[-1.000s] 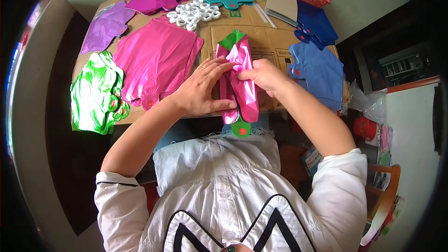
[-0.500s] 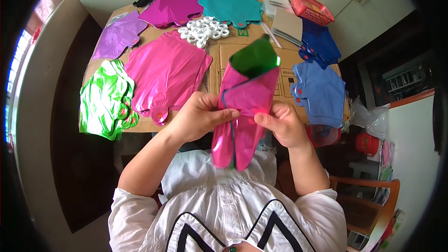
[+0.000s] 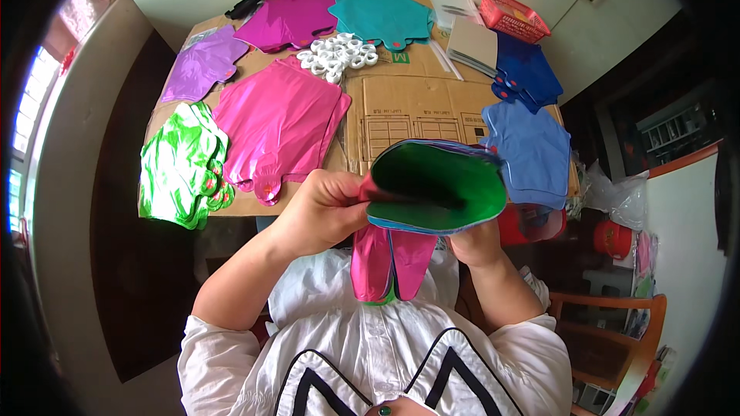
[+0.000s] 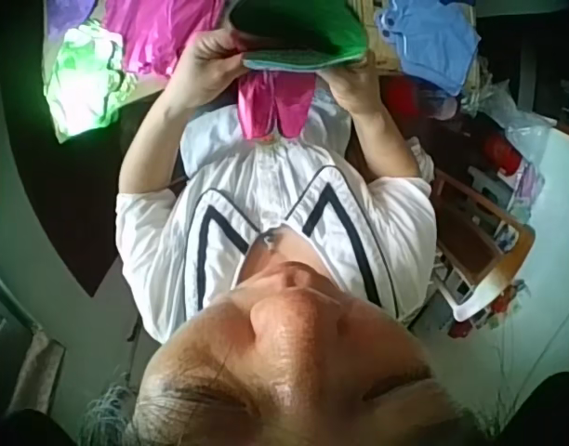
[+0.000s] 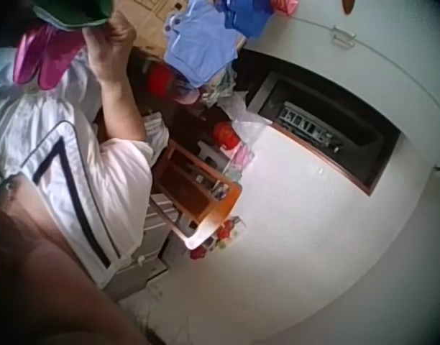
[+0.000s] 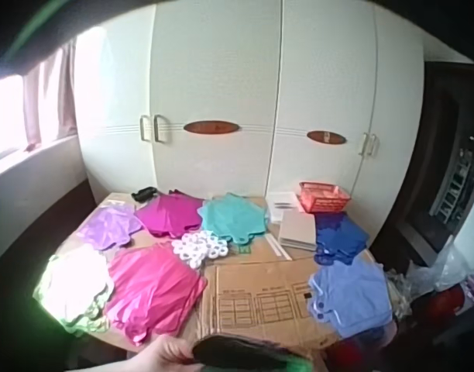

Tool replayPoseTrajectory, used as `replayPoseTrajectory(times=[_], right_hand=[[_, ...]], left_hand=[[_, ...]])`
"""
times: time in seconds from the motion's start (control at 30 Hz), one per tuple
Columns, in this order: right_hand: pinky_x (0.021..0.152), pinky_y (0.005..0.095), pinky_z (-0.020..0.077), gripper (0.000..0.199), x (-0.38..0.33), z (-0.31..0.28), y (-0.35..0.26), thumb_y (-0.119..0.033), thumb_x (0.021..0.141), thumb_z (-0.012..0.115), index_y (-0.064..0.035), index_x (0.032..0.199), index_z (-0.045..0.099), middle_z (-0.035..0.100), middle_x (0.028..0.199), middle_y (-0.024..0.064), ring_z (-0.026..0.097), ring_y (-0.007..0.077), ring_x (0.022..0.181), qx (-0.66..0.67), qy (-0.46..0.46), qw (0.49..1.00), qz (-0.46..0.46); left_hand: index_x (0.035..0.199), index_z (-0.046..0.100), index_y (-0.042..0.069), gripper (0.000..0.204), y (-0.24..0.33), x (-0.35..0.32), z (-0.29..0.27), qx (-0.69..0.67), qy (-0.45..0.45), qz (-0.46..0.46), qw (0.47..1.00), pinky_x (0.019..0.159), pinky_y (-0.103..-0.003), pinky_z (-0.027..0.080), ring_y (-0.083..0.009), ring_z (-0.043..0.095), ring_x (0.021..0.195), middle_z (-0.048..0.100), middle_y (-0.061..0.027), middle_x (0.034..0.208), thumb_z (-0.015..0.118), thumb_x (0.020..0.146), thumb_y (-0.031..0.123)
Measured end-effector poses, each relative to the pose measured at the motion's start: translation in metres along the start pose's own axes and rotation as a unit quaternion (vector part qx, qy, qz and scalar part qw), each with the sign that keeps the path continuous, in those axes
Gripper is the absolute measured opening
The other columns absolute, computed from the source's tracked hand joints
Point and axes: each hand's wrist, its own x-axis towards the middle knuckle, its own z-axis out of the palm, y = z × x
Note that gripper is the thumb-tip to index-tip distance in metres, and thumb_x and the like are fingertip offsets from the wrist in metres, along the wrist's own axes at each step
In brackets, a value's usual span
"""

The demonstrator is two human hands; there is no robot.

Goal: Folding uninflated foil balloons and inserting them into retail plastic packaging sleeves with header cards.

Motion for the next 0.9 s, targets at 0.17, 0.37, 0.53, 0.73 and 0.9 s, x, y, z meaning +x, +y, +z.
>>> replayPoseTrajectory(times=[0.17,0.37,0.53,0.73,0.9], right_hand=[[0.078,0.0255,0.0512,0.024,0.001,-0.01,-0.011,0.008,0.086,0.056,0.0004,0.103,0.071,0.072,0.092,0.0103,0.067,0.0147,0.085,-0.114,-0.12,0.986,-0.01],[0.068,0.0272,0.0526,0.037,0.017,-0.015,-0.029,0.02,0.065,0.048,-0.003,0.079,0.073,0.071,0.084,0.0114,0.067,0.0193,0.074,-0.162,-0.191,0.967,-0.049],[0.066,0.0285,0.052,0.033,0.025,-0.015,-0.032,0.021,0.065,0.046,-0.0029,0.07,0.068,0.067,0.07,0.0085,0.066,0.0195,0.076,-0.229,-0.194,0.952,-0.057],[0.079,0.029,0.0498,0.034,0.029,-0.03,-0.011,0.015,0.073,0.047,-0.002,0.097,0.064,0.066,0.094,0.0137,0.064,0.0201,0.084,-0.213,-0.165,0.962,-0.039],[0.098,0.039,0.044,0.055,0.016,-0.026,0.0,0.004,0.082,0.053,-0.0013,0.137,0.045,0.059,0.121,0.0227,0.059,0.031,0.111,-0.376,-0.113,0.913,-0.109]], left_hand=[[0.104,0.069,-0.004,0.02,0.012,-0.004,-0.001,-0.035,-0.043,0.042,0.998,0.084,-0.028,0.052,-0.0145,0.067,0.091,0.072,-0.0095,0.095,0.058,0.088,-0.007],[0.116,0.063,-0.003,0.034,0.002,0.0,-0.024,-0.22,-0.181,-0.005,0.958,0.091,-0.035,0.052,-0.0257,0.062,0.11,0.063,-0.0195,0.119,0.051,0.085,-0.009],[0.138,0.042,0.0,0.07,0.0,0.002,-0.007,-0.321,-0.153,-0.119,0.927,0.102,-0.039,0.043,-0.0255,0.056,0.119,0.054,-0.0174,0.131,0.073,0.083,0.03],[0.117,0.061,0.001,0.025,-0.006,-0.008,0.006,-0.153,-0.092,-0.175,0.968,0.086,-0.027,0.05,-0.0104,0.061,0.096,0.066,-0.0028,0.105,0.062,0.092,0.002],[0.114,0.061,-0.001,0.023,-0.006,-0.009,0.004,-0.224,0.014,-0.213,0.951,0.083,-0.031,0.055,-0.0156,0.066,0.093,0.067,-0.0067,0.103,0.061,0.092,0.002]])
